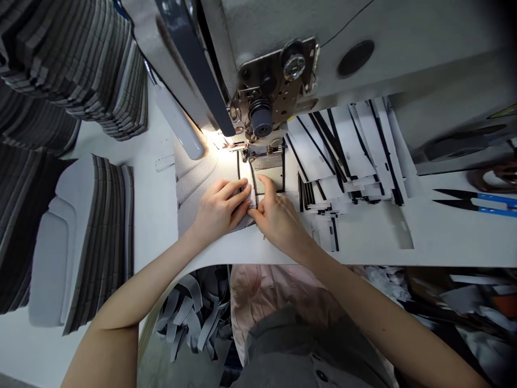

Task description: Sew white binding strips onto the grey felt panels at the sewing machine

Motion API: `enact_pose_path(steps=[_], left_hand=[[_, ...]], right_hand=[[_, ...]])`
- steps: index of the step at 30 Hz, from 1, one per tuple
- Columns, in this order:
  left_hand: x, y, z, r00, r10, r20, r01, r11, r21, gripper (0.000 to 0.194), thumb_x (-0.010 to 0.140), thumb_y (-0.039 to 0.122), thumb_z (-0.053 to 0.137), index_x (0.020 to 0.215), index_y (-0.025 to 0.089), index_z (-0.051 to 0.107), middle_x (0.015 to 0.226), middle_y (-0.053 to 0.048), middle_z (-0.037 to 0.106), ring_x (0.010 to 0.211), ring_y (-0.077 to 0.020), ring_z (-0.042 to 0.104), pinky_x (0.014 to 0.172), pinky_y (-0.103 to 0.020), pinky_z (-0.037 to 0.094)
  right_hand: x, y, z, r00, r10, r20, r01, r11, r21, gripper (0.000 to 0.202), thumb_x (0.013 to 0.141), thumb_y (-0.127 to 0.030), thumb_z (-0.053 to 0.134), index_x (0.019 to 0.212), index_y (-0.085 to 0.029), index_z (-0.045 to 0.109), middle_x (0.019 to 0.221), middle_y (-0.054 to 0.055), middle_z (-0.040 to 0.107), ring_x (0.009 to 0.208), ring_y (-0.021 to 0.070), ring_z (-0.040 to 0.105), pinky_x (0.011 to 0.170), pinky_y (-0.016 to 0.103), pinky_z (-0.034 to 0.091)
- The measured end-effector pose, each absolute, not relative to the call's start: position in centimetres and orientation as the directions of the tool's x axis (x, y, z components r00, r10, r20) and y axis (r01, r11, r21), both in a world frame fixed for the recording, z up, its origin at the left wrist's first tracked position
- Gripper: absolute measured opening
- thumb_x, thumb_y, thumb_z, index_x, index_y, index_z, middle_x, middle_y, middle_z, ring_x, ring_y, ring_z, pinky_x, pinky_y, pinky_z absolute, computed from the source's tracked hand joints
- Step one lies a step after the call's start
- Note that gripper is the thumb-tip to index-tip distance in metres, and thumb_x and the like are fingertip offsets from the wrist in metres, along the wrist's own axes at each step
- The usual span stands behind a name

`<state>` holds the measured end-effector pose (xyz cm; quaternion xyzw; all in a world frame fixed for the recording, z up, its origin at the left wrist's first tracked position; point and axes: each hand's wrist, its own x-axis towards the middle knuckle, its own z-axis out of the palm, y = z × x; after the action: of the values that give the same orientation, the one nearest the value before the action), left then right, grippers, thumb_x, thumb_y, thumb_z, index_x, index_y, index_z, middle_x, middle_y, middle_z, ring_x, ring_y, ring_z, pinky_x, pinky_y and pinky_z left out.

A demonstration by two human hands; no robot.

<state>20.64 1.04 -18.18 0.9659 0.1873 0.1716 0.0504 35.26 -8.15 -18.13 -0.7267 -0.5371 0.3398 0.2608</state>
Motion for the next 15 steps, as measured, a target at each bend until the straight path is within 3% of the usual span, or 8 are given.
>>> enact_pose_path(steps=[4, 7, 9, 11, 13, 15], left_hand=[[20.7, 1.1, -18.2, 0.86, 0.393, 0.325, 0.345, -0.918, 0.198, 0.023, 0.097, 0.027, 0.054, 0.113, 0.017, 0.068, 0.122, -0.01, 0.069, 0.094, -0.0219, 0.06, 0.083, -0.04, 0.054], [20.9, 1.1, -18.3, 0.843, 0.416, 0.342, 0.347, -0.905, 0.246, 0.018, 0.096, 0.025, 0.057, 0.107, 0.017, 0.069, 0.114, -0.008, 0.072, 0.093, -0.0209, 0.061, 0.083, -0.039, 0.053], [21.0, 1.0, -18.3, 0.828, 0.443, 0.342, 0.357, -0.889, 0.287, 0.014, 0.095, 0.026, 0.059, 0.102, 0.018, 0.069, 0.11, -0.007, 0.073, 0.092, -0.0202, 0.063, 0.083, -0.039, 0.052], [21.0, 1.0, -18.3, 0.817, 0.471, 0.332, 0.374, -0.871, 0.318, 0.012, 0.094, 0.027, 0.06, 0.097, 0.019, 0.068, 0.107, -0.006, 0.073, 0.091, -0.0201, 0.063, 0.083, -0.04, 0.051], [21.1, 0.9, -18.4, 0.808, 0.488, 0.331, 0.387, -0.862, 0.327, 0.012, 0.094, 0.027, 0.059, 0.092, 0.019, 0.067, 0.106, -0.006, 0.073, 0.09, -0.0203, 0.063, 0.081, -0.04, 0.05], [21.1, 0.8, -18.4, 0.802, 0.491, 0.339, 0.391, -0.861, 0.325, 0.012, 0.094, 0.026, 0.059, 0.089, 0.019, 0.067, 0.104, -0.005, 0.073, 0.089, -0.0202, 0.063, 0.079, -0.04, 0.049]], right_hand=[[34.9, -8.0, -17.4, 0.178, 0.955, -0.238, 0.763, -0.287, -0.579, 0.069, 0.092, -0.014, 0.055, 0.151, -0.001, 0.022, 0.078, 0.006, 0.072, 0.075, 0.0225, 0.067, 0.07, 0.03, 0.043], [34.8, -8.7, -17.9, 0.241, 0.959, -0.151, 0.855, -0.283, -0.435, 0.056, 0.093, -0.023, 0.06, 0.142, -0.004, 0.039, 0.07, 0.004, 0.07, 0.065, 0.0212, 0.065, 0.056, 0.028, 0.034], [34.8, -9.4, -18.7, 0.263, 0.965, 0.02, 0.895, -0.236, -0.378, 0.035, 0.092, -0.029, 0.063, 0.122, -0.011, 0.057, 0.065, 0.001, 0.067, 0.059, 0.0178, 0.061, 0.052, 0.027, 0.026], [34.9, -10.2, -19.5, 0.186, 0.942, 0.28, 0.944, -0.092, -0.317, 0.005, 0.093, -0.021, 0.06, 0.091, -0.017, 0.063, 0.062, -0.002, 0.063, 0.056, 0.0127, 0.056, 0.051, 0.026, 0.022], [35.1, -10.9, -20.0, 0.039, 0.863, 0.504, 0.973, 0.081, -0.215, 0.026, 0.09, -0.005, 0.053, 0.068, -0.018, 0.056, 0.058, -0.004, 0.058, 0.052, 0.0092, 0.047, 0.052, 0.026, 0.021], [35.3, -11.5, -20.1, -0.077, 0.804, 0.59, 0.972, 0.193, -0.135, 0.034, 0.087, 0.002, 0.049, 0.06, -0.018, 0.053, 0.055, -0.005, 0.054, 0.049, 0.0093, 0.039, 0.053, 0.027, 0.021]])
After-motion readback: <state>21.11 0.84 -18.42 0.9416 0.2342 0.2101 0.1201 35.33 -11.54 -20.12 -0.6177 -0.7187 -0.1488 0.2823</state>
